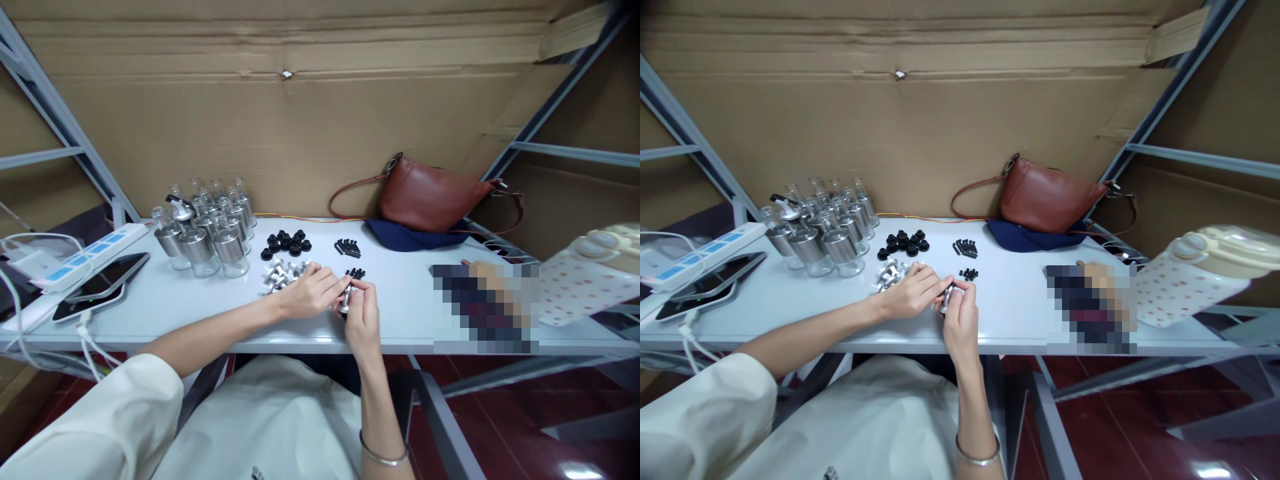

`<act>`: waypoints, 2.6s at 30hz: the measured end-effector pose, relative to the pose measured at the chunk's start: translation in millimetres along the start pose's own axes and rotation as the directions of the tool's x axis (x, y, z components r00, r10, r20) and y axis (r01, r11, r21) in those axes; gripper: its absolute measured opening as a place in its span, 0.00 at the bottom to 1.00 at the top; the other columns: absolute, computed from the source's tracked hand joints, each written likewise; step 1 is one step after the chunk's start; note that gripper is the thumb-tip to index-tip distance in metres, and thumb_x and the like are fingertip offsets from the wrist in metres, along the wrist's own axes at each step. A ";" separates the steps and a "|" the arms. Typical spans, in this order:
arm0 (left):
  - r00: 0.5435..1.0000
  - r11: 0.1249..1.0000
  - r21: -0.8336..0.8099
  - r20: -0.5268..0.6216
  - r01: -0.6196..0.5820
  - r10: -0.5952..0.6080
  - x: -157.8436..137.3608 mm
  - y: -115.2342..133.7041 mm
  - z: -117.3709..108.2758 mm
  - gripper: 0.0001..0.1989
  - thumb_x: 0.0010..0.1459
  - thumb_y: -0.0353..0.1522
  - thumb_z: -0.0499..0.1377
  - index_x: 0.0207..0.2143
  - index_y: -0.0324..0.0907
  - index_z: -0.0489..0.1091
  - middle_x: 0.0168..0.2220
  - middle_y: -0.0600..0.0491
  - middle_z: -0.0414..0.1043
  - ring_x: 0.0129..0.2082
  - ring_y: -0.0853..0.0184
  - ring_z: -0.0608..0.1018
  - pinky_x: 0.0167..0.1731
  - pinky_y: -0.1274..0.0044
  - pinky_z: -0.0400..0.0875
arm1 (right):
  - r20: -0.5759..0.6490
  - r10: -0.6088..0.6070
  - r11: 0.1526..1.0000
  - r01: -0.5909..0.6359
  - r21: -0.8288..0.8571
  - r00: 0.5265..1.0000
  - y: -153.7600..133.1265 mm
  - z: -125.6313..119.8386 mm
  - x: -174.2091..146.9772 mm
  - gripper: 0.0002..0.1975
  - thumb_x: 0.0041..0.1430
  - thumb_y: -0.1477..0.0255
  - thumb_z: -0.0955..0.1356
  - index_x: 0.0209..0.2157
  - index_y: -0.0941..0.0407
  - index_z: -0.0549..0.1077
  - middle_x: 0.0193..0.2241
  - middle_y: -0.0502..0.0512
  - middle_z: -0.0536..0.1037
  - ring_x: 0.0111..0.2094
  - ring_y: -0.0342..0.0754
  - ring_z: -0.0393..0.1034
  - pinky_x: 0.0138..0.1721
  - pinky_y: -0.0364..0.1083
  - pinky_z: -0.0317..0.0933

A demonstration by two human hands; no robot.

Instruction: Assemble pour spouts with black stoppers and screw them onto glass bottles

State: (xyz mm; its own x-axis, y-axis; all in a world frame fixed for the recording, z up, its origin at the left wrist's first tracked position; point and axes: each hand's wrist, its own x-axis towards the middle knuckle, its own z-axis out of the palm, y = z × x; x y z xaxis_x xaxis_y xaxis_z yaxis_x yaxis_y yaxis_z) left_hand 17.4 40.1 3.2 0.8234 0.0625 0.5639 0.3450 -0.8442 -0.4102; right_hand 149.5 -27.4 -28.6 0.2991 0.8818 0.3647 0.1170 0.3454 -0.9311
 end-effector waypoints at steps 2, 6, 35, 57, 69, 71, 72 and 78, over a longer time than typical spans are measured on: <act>0.999 0.999 -0.019 0.012 0.040 -0.040 0.0 1.9 1.6 0.18 0.68 0.31 0.43 0.51 0.26 0.61 0.35 0.42 0.74 0.37 0.62 0.73 0.33 0.70 0.60 | -0.013 0.004 1.000 -0.004 -0.006 1.000 1.1 -0.4 0.0 0.09 0.64 0.65 0.57 0.40 0.54 0.62 0.20 0.46 0.71 0.21 0.45 0.69 0.24 0.44 0.61; 0.997 0.995 -0.071 0.042 0.069 -0.066 0.3 4.0 2.7 0.20 0.68 0.32 0.41 0.52 0.26 0.61 0.35 0.42 0.74 0.38 0.62 0.73 0.34 0.70 0.59 | -0.031 -0.008 1.000 0.007 -0.029 0.999 2.4 -1.5 0.0 0.08 0.64 0.65 0.58 0.41 0.54 0.62 0.21 0.48 0.73 0.23 0.46 0.70 0.25 0.45 0.61; 0.781 0.274 -0.785 0.380 0.556 -0.497 5.4 17.8 -23.5 0.16 0.55 0.38 0.61 0.42 0.39 0.64 0.34 0.53 0.70 0.28 0.70 0.74 0.30 0.78 0.70 | -0.070 -0.261 0.964 0.264 0.042 0.963 -8.3 -4.8 -1.6 0.07 0.59 0.71 0.67 0.38 0.52 0.76 0.36 0.55 0.78 0.40 0.49 0.72 0.42 0.50 0.68; 0.905 0.761 -0.490 0.235 0.426 -0.356 -0.9 21.5 -17.5 0.16 0.63 0.42 0.48 0.33 0.38 0.64 0.27 0.53 0.67 0.25 0.69 0.70 0.25 0.79 0.63 | 0.013 -0.353 0.929 0.352 -0.114 0.935 -7.3 -0.8 -1.7 0.10 0.66 0.68 0.58 0.36 0.53 0.68 0.35 0.55 0.73 0.40 0.48 0.69 0.42 0.48 0.63; 0.988 0.928 -0.352 -0.048 0.123 -0.149 4.2 14.8 -24.2 0.17 0.64 0.41 0.47 0.38 0.36 0.65 0.31 0.48 0.71 0.30 0.66 0.72 0.32 0.75 0.64 | -0.317 -0.198 0.978 0.168 -0.119 0.928 -13.0 -5.8 0.9 0.13 0.61 0.64 0.63 0.35 0.56 0.76 0.34 0.55 0.69 0.35 0.47 0.66 0.37 0.47 0.62; 0.984 0.934 -0.342 -0.103 0.099 -0.142 4.2 13.9 -24.4 0.15 0.63 0.40 0.49 0.38 0.36 0.64 0.31 0.49 0.71 0.29 0.67 0.72 0.31 0.75 0.64 | -0.323 -0.149 0.988 0.128 -0.083 0.935 -16.2 -7.9 3.9 0.12 0.60 0.64 0.65 0.34 0.57 0.76 0.29 0.52 0.71 0.30 0.46 0.67 0.34 0.46 0.62; 0.983 0.938 -0.336 -0.123 0.086 -0.134 4.0 13.8 -24.2 0.14 0.63 0.39 0.50 0.38 0.37 0.64 0.31 0.49 0.71 0.29 0.67 0.72 0.31 0.75 0.63 | -0.309 -0.126 0.992 0.112 -0.063 0.943 -18.9 -10.1 7.4 0.11 0.58 0.64 0.65 0.33 0.57 0.75 0.27 0.51 0.72 0.29 0.45 0.67 0.34 0.46 0.62; 0.968 0.940 -0.328 -0.195 0.089 -0.159 2.0 11.6 -21.6 0.12 0.62 0.38 0.52 0.38 0.38 0.61 0.31 0.49 0.73 0.27 0.67 0.72 0.30 0.74 0.63 | -0.062 -0.122 0.988 0.115 -0.104 0.991 -39.5 -40.4 63.9 0.09 0.51 0.67 0.70 0.29 0.56 0.68 0.24 0.50 0.75 0.27 0.47 0.72 0.34 0.46 0.64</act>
State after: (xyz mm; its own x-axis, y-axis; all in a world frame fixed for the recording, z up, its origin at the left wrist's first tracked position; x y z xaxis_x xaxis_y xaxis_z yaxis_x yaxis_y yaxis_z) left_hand 13.3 19.0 15.0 0.6542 0.0911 0.7508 0.2494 -0.9632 -0.1004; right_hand 202.3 2.4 31.6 0.3405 0.8116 0.4747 0.2488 0.4091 -0.8779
